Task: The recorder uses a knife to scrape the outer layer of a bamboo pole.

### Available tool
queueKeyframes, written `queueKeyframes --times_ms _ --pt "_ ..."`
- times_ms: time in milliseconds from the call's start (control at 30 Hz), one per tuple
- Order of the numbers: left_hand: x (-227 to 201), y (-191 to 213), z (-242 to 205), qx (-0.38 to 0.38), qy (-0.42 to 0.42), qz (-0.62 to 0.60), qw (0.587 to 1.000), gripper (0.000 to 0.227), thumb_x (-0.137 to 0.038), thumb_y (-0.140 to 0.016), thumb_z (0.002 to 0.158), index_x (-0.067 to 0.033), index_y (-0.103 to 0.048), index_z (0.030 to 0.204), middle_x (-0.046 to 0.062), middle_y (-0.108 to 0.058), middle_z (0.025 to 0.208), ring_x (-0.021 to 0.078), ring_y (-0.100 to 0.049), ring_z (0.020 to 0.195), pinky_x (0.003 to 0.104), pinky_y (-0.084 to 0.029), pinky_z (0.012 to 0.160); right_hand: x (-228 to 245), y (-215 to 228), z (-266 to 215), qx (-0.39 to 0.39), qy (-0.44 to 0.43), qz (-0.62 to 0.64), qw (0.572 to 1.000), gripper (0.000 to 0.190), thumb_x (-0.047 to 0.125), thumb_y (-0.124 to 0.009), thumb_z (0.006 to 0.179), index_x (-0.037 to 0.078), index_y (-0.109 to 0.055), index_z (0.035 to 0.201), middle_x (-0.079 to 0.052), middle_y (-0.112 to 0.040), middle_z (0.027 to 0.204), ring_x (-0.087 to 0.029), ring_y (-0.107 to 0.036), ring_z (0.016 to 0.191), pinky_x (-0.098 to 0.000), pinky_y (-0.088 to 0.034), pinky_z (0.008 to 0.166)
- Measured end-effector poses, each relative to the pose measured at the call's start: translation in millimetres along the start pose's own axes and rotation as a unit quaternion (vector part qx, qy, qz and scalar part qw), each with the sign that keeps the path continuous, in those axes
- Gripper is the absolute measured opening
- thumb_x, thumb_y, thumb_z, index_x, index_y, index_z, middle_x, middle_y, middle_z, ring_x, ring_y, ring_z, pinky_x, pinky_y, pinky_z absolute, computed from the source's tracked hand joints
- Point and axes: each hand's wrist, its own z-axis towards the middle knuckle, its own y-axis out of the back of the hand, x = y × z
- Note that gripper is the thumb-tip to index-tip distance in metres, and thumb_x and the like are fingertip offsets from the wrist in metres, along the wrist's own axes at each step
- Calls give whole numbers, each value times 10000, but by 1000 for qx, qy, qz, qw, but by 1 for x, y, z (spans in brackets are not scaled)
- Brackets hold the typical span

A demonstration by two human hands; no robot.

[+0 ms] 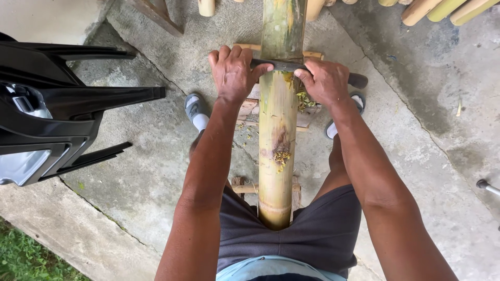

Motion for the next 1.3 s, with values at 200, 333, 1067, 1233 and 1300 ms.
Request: queueKeyframes --times_ms 200,333,1067,1233,1300 --pt "-18 13 -41 23 8 -28 999 594 -742 -631 850 -155 -657 770 34 -592 745 222 -495 750 431 -323 789 0 -14 -51 65 -41 15 997 525 506 -636 1055 117 -555 713 -35 -523 537 -227 -518 436 -405 -420 452" --pt "-44 20 -92 100 16 -11 995 616 -743 -637 887 -148 -635 725 16 -596 719 215 -482 710 446 -334 809 22 -5 -107 83 -56 15 995 495 495 -621 1043 136 -541 713 -5 -510 546 -186 -480 427 -392 -393 420" --pt "36 10 -85 224 -66 20 972 134 -246 -710 885 -120 -668 868 58 -688 836 208 -647 782 390 -532 725 12 31 -67 28 76 -96 992 339 319 -777 789 76 -719 1018 -85 -707 902 -223 -654 820 -359 -484 709" --pt "41 -6 -63 150 -56 -1 987 241 -286 -733 887 -122 -641 736 50 -668 716 204 -633 673 376 -509 597 -18 20 -63 70 13 -150 986 235 238 -871 703 144 -696 829 -16 -670 738 -212 -659 737 -380 -478 692" --pt "54 -30 -48 148 -57 24 987 357 -284 -651 1035 -163 -651 699 -7 -601 553 112 -528 435 321 -412 370 -36 12 -45 68 -18 -134 988 234 263 -865 812 147 -668 765 -24 -624 641 -222 -613 584 -387 -451 581"
